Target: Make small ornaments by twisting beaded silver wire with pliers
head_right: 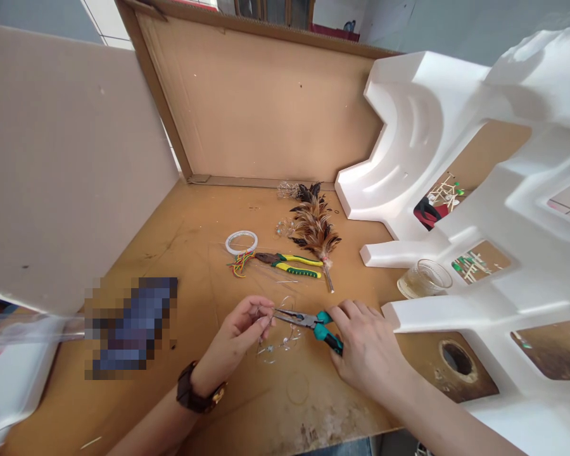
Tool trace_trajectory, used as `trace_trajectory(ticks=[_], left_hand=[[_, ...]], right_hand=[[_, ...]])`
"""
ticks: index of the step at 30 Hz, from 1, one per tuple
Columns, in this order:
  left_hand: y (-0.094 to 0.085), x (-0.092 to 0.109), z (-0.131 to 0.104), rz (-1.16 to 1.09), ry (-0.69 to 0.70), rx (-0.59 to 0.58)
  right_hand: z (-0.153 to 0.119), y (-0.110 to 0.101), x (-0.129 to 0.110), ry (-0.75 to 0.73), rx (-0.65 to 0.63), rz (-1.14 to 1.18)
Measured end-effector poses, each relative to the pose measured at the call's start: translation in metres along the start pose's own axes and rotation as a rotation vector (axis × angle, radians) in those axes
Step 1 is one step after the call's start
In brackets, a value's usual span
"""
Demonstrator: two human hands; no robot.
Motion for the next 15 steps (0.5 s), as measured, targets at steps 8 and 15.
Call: trace_trajectory(ticks=[8, 15], left_hand=[[-0.0038, 0.0024, 0.0008, -0.043, -0.019, -0.009], [-0.0046, -0.0038, 0.0016, -0.026, -0.021, 0.035]], right_hand=[[-0.0030, 0.0072, 0.0031, -0.020, 0.029, 0.005], [-0.0070, 0.0067, 0.0018, -0.093, 0.218, -0.071]])
Point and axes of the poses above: each hand's wrist, its own z-axis towards the middle knuckle, its own y-axis out of the palm, x = y × z, the point moved 4 cm from there along z, towards the middle knuckle, and after that the axes turned 4 degrees about y, right-handed, at the moved point
